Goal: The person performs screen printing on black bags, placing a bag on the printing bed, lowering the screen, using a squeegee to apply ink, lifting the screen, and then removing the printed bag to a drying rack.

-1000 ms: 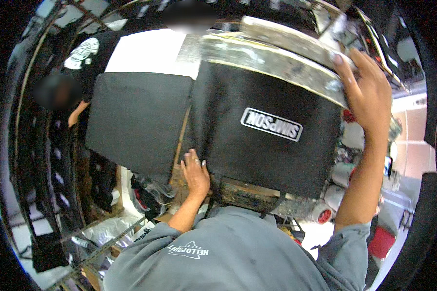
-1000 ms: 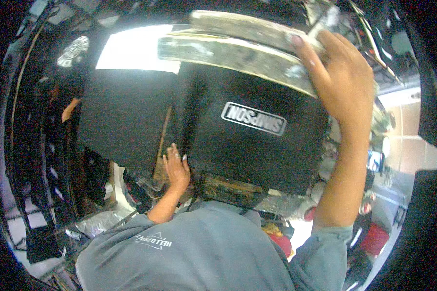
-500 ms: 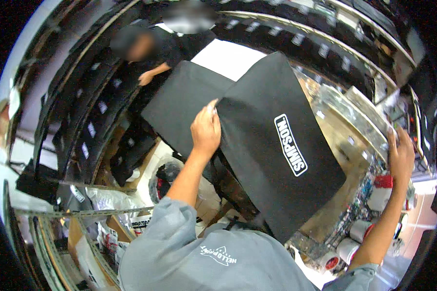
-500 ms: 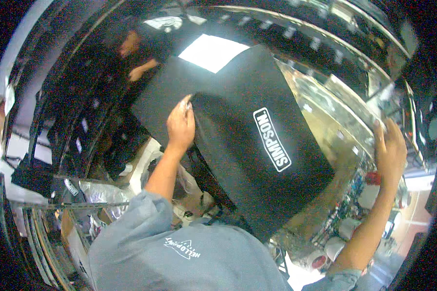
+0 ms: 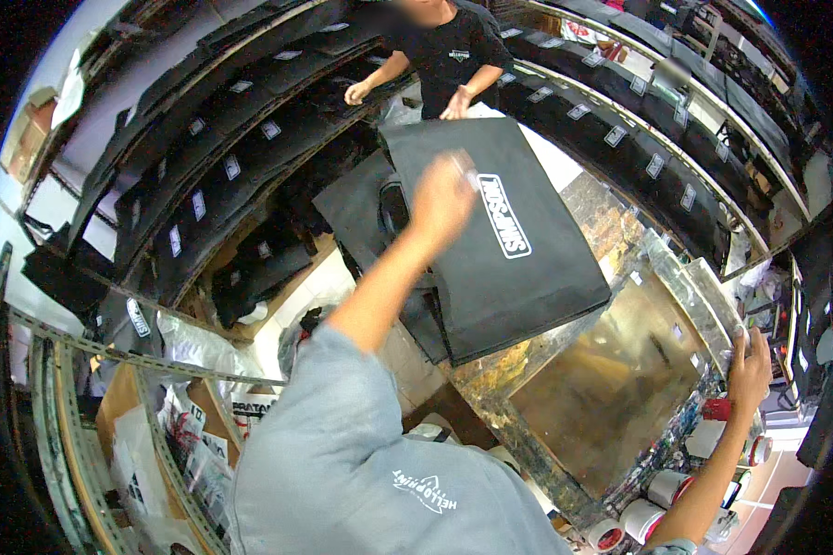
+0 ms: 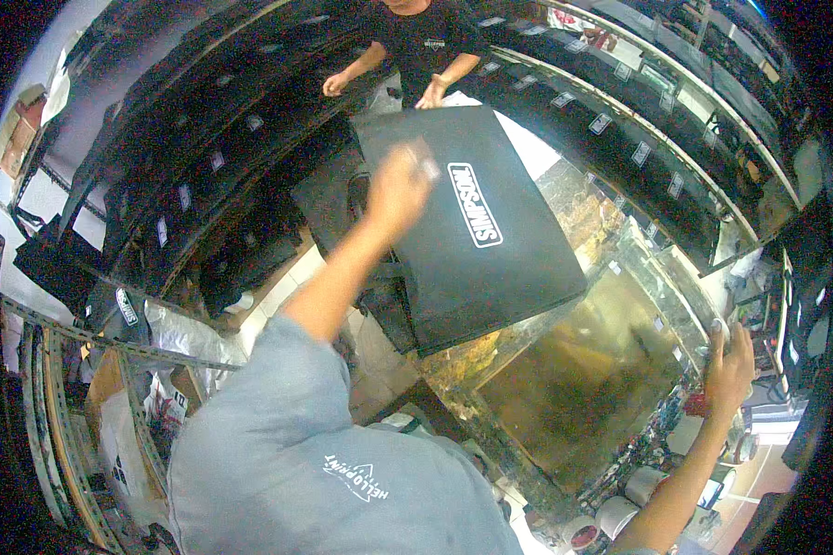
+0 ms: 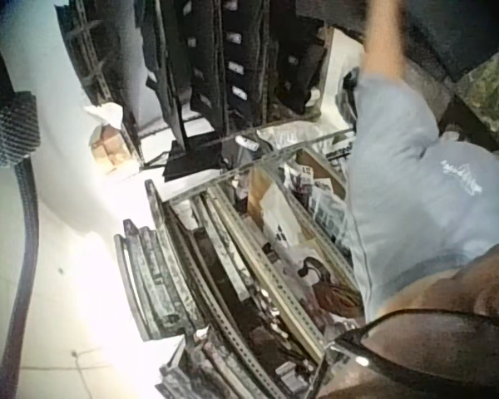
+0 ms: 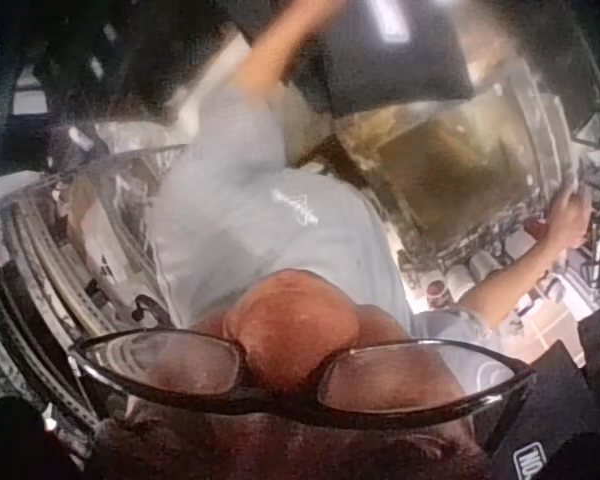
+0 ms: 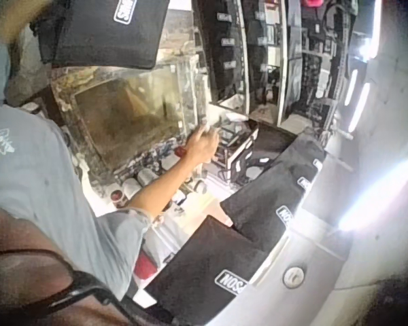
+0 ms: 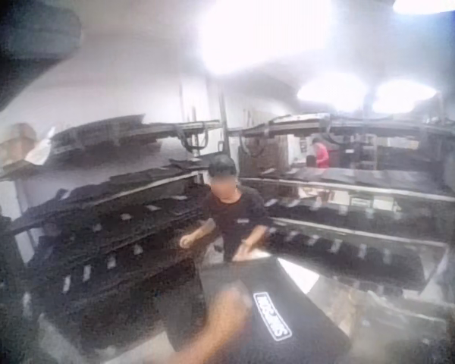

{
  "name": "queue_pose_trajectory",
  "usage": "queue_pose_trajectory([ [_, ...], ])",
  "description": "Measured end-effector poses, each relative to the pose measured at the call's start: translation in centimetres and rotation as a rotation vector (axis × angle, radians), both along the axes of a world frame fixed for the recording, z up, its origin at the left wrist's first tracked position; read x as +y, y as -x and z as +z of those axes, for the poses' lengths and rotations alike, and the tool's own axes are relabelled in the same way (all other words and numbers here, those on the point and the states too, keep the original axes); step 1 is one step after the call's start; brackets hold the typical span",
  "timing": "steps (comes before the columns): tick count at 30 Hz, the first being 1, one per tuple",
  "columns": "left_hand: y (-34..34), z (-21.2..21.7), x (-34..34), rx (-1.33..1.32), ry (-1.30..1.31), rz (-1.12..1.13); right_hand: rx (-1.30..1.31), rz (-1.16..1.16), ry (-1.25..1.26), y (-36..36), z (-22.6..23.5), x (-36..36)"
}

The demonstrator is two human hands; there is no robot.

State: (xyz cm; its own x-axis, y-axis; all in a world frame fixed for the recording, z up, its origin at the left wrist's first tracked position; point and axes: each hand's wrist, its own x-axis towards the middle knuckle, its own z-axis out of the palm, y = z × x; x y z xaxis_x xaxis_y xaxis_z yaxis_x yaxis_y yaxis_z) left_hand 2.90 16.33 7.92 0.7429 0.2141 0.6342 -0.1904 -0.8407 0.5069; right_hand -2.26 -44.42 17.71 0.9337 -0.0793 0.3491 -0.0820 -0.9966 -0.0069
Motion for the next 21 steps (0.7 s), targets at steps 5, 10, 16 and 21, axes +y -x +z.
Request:
queue_pose_trajectory([
  [5, 18.4, -11.8, -16.9, 0.598, 0.148, -0.643, -0.033, 0.087, 0.018, -1.3, -1.4, -0.5],
  [10, 22.4, -15.0, -22.7, 0.708, -0.024, -0.795, -0.077, 0.077, 0.036, -0.9, -0.5, 1.1],
  [16, 15.3, -17.5, -17.3, 0.610, -0.063, -0.410, -0.171, 0.128, 0.001, -1.0, 0.6, 1.7],
  [21, 9.9, -21.5, -11.7, 0.754, -0.608, 0.010, -0.023, 0.054, -0.102, -0.4, 3.3, 3.5],
])
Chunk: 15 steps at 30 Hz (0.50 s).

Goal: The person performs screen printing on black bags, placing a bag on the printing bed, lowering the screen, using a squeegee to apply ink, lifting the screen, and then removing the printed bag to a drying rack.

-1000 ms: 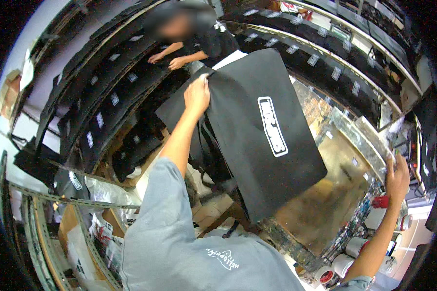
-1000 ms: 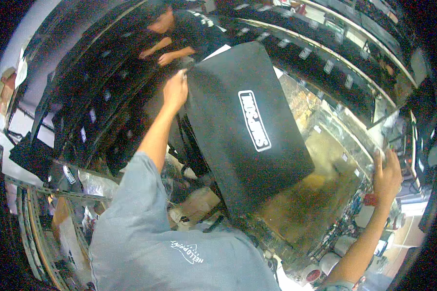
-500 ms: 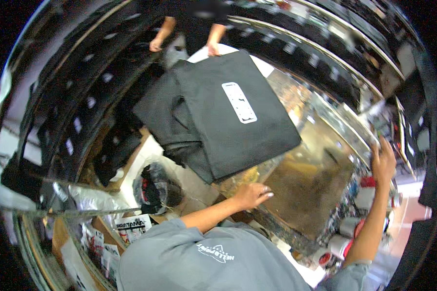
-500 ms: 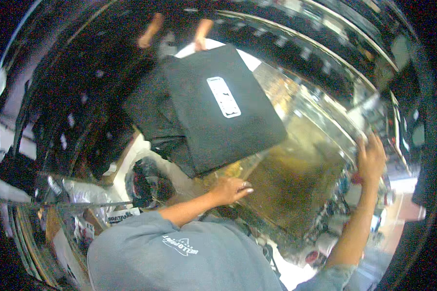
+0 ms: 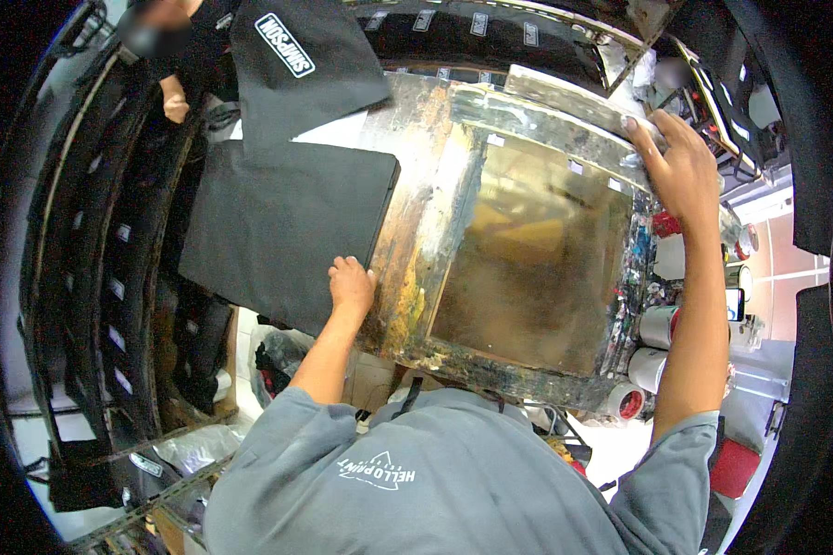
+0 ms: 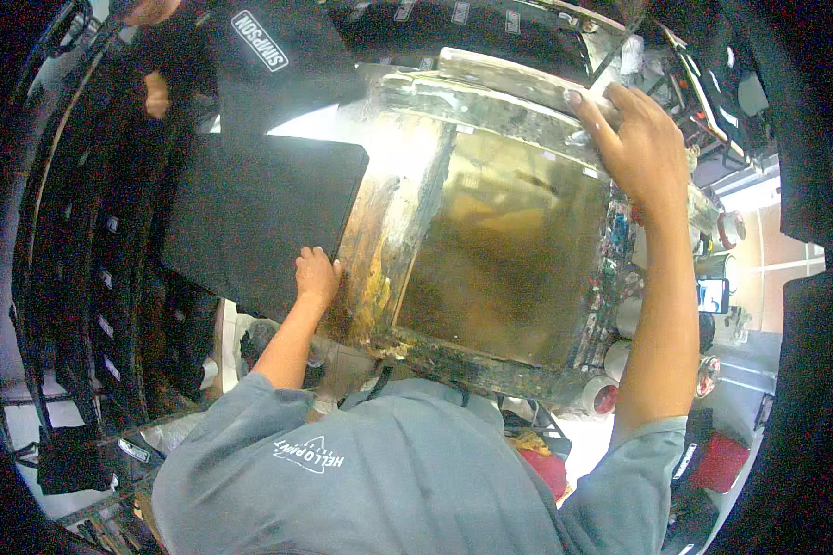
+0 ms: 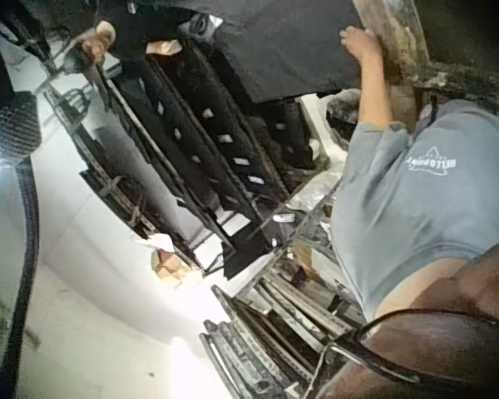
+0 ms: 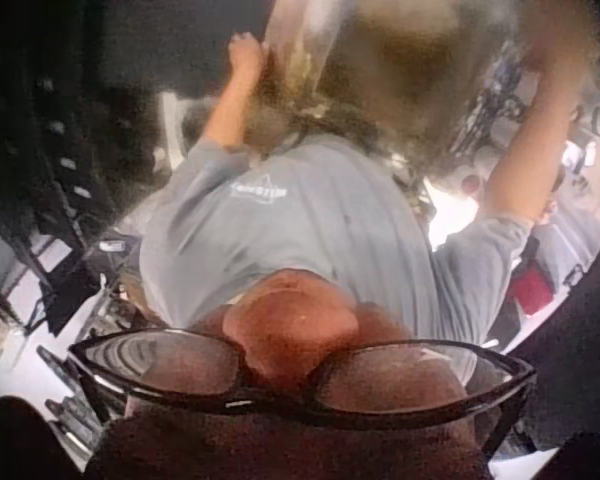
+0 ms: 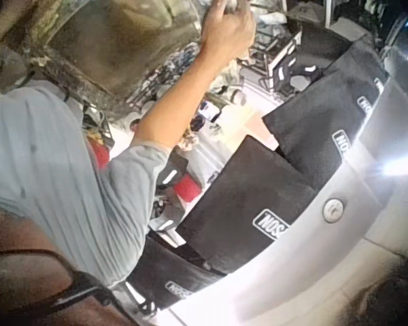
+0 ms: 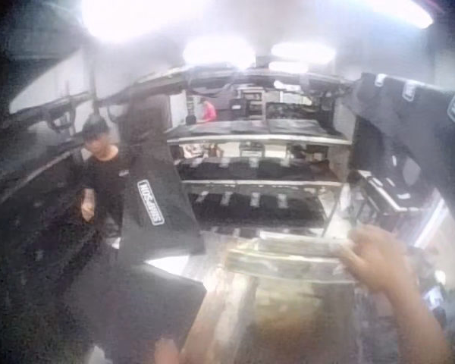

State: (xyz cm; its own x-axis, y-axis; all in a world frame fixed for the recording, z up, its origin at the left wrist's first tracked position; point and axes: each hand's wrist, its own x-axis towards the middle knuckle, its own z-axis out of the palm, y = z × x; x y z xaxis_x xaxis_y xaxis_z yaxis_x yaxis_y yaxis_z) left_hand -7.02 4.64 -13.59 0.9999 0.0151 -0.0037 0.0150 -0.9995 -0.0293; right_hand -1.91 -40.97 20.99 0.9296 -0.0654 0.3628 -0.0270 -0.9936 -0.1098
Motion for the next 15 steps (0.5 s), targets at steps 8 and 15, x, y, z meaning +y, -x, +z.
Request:
queue_pose_trajectory([
  [8, -4.2, 0.8, 6.9, 0.027, 0.282, -0.158, -0.090, 0.015, -0.002, -0.7, -1.2, -1.0],
  [15, -5.4, 16.2, 6.3, 0.047, 0.523, -0.400, 0.023, -0.032, 0.029, -0.1, -0.4, -0.5],
])
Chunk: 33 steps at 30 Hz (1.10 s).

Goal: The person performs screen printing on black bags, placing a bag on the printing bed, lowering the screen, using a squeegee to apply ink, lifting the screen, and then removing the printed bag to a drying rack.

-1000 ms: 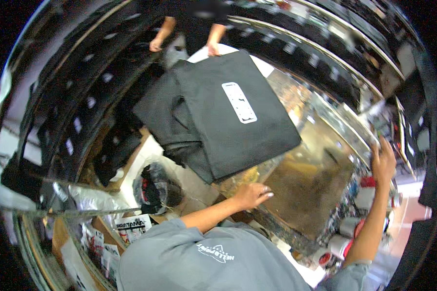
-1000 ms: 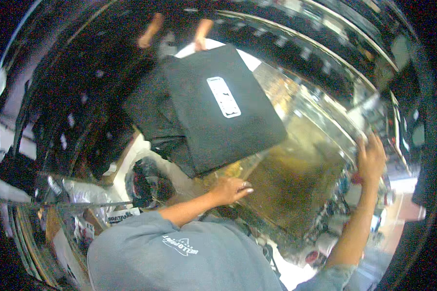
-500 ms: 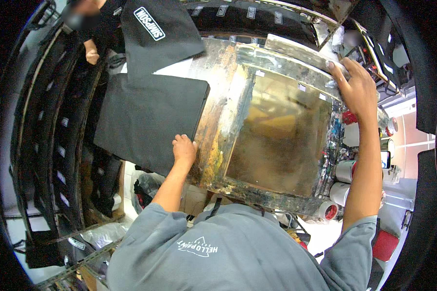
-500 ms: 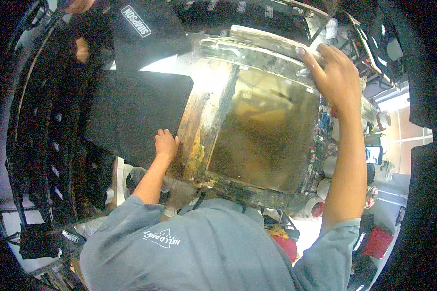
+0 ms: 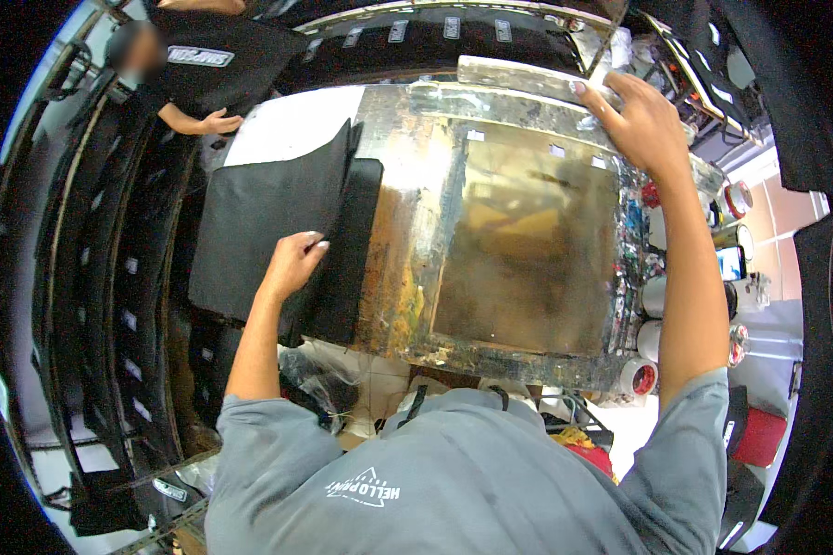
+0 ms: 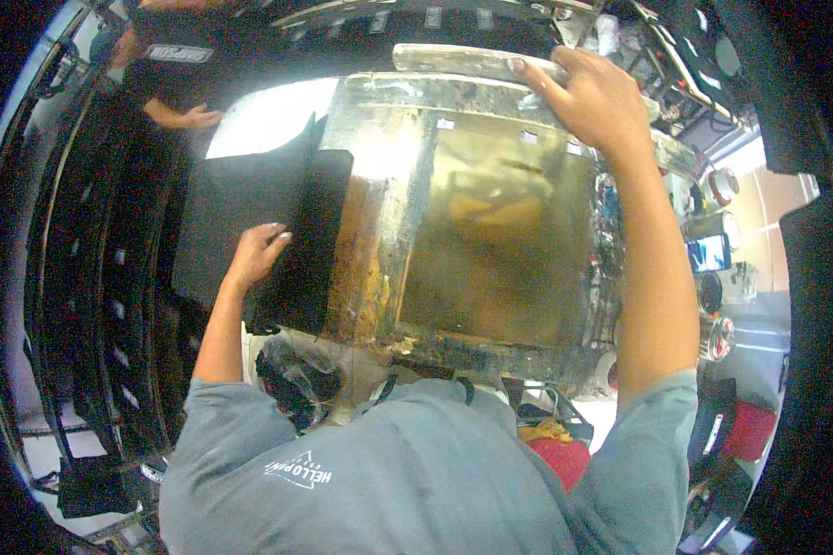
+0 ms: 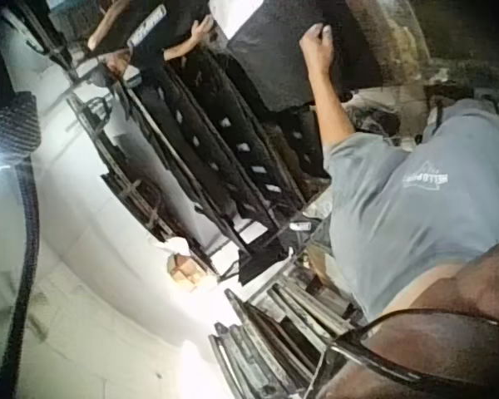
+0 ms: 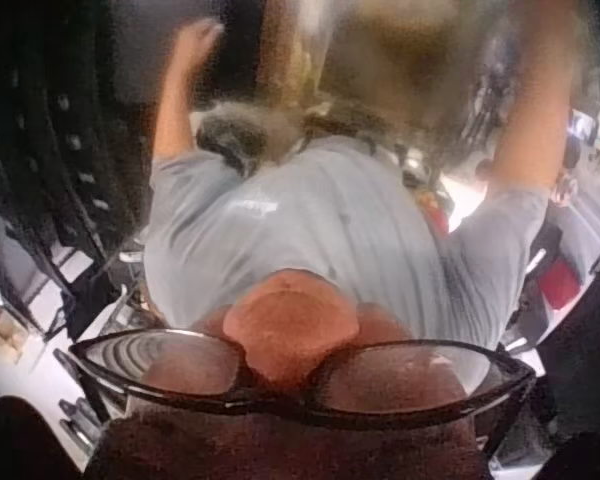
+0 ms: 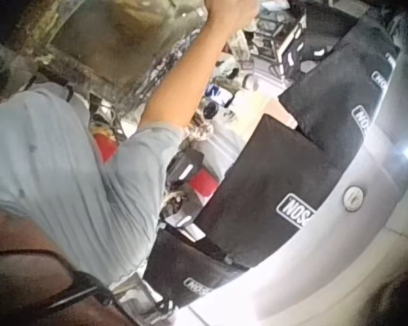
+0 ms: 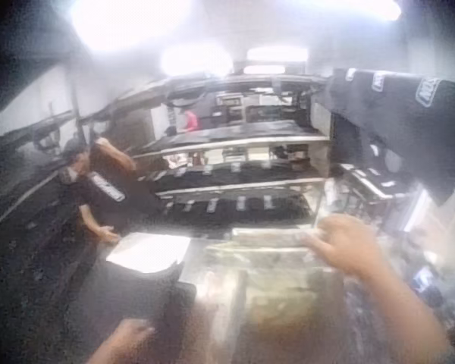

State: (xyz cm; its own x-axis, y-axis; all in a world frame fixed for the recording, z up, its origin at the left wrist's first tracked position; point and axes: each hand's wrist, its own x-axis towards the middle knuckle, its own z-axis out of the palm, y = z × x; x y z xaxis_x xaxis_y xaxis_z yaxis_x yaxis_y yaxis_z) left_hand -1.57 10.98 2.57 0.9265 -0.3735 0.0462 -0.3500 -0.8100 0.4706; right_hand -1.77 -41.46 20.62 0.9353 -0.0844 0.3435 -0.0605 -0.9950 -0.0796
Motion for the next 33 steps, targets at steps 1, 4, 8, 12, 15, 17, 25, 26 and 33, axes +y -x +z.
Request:
queue_pose_trajectory([
  [1, -0.3, 1.2, -2.9, 0.075, -0.042, -0.074, -0.208, 0.067, 0.015, -0.7, -2.0, -1.6],
  [4, 1.4, -0.6, -12.3, 0.079, -0.050, -0.215, -0.115, 0.084, 0.035, -1.2, -1.5, -1.3],
  [8, 3.8, -7.4, -28.3, 0.174, 0.046, -0.351, -0.217, 0.103, 0.045, -1.4, -2.0, -1.7],
  [12, 7.6, -11.7, -34.5, 0.030, 0.251, -0.430, -0.225, 0.137, 0.020, -1.2, -2.2, -1.9],
  [15, 7.3, -12.3, -29.6, -0.181, -0.129, -0.540, -0.216, 0.113, 0.021, -0.8, -2.5, -1.6],
  [17, 7.5, -15.8, -28.4, -0.138, -0.235, -0.499, -0.250, 0.153, 0.020, -0.8, -1.8, -1.4],
  [25, 8.0, -17.0, -33.0, -0.061, -0.177, -0.415, -0.171, 0.095, 0.059, -3.9, -0.7, -2.7],
  [26, 7.9, -17.0, -33.2, -0.056, -0.180, -0.417, -0.133, 0.055, 0.095, -5.3, -1.6, -3.3],
  [33, 7.6, -17.3, -33.9, -0.051, -0.162, -0.408, 0.018, 0.118, -0.088, -3.3, 2.6, -2.0],
])
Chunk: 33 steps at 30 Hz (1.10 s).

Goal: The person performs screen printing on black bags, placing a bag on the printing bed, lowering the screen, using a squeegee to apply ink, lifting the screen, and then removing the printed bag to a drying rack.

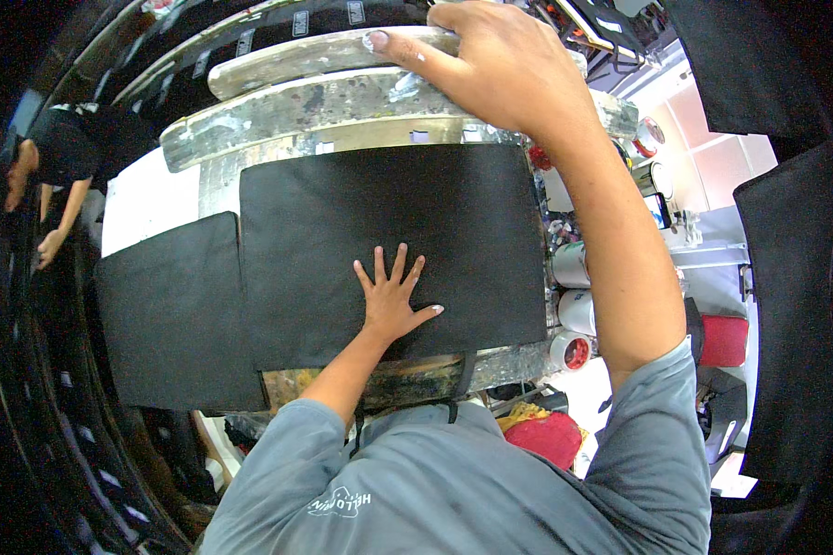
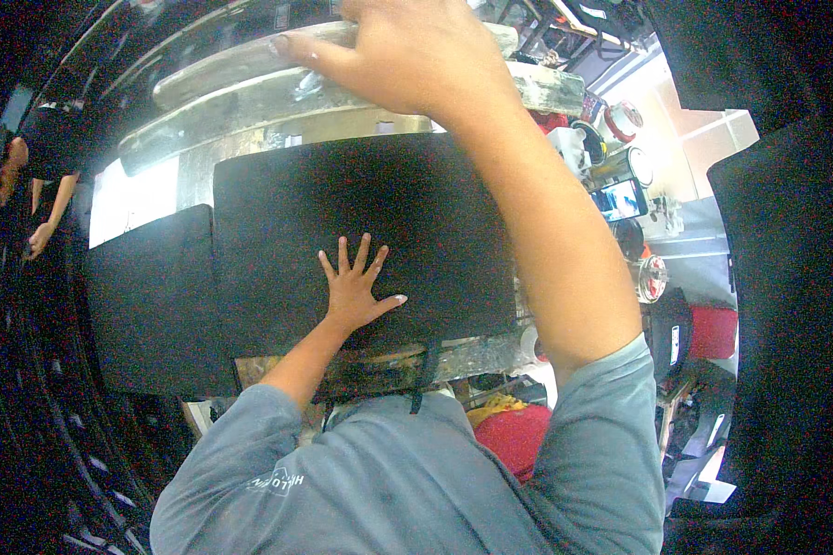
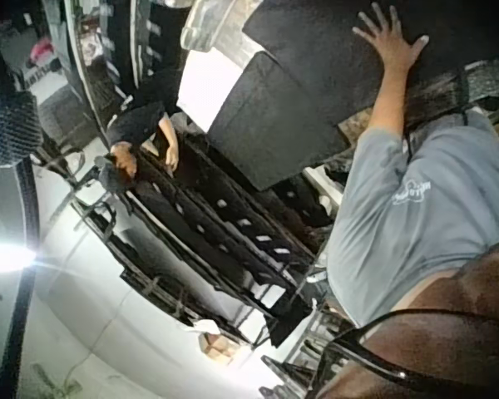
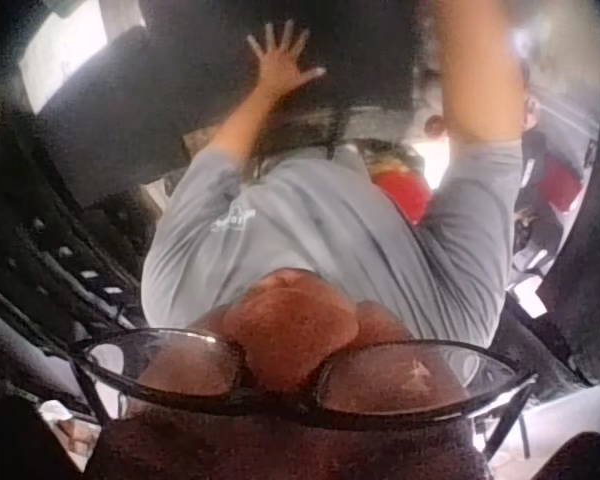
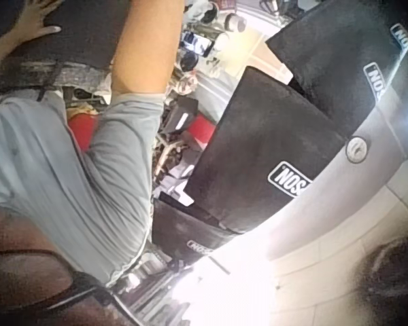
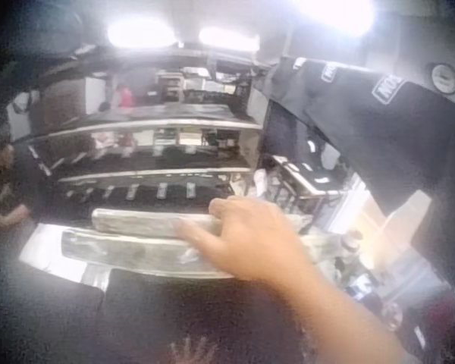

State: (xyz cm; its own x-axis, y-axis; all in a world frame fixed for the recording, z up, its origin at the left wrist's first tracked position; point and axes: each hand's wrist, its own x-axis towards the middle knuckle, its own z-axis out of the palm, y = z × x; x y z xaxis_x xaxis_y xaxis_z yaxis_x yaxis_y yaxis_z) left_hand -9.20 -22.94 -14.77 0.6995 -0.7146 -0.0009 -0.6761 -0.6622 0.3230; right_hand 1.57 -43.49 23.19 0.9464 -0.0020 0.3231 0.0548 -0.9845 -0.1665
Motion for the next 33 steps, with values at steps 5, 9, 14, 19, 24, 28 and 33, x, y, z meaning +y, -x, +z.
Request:
queue_pose_trajectory([
  [5, -0.1, 0.4, -0.4, -0.021, 0.017, 0.011, 0.015, -0.019, 0.001, 0.4, -0.1, 0.5],
  [9, -1.7, 5.1, 0.9, 0.035, 0.202, 0.188, 0.110, -0.019, 0.030, 0.7, -0.5, 1.3],
  [14, -3.2, 21.4, 10.4, 1.025, 1.744, 0.186, 0.006, 0.134, 0.134, 4.9, -8.1, 0.7],
  [19, 2.1, 15.4, 14.2, 1.351, 1.506, 0.665, 0.250, 0.160, 0.006, 6.5, -17.7, 0.2],
  [24, 3.4, 6.7, 16.1, 1.464, 1.371, 0.752, 0.343, 0.201, -0.096, 8.7, -21.2, 1.1],
  [28, 3.4, 5.8, 15.4, 1.440, 1.274, 0.820, 0.490, 0.118, 0.088, 13.1, -23.4, 3.9],
  [33, 3.6, 6.1, 15.1, 1.424, 1.191, 0.813, 0.342, 0.085, 0.096, 10.2, -25.6, 3.8],
])
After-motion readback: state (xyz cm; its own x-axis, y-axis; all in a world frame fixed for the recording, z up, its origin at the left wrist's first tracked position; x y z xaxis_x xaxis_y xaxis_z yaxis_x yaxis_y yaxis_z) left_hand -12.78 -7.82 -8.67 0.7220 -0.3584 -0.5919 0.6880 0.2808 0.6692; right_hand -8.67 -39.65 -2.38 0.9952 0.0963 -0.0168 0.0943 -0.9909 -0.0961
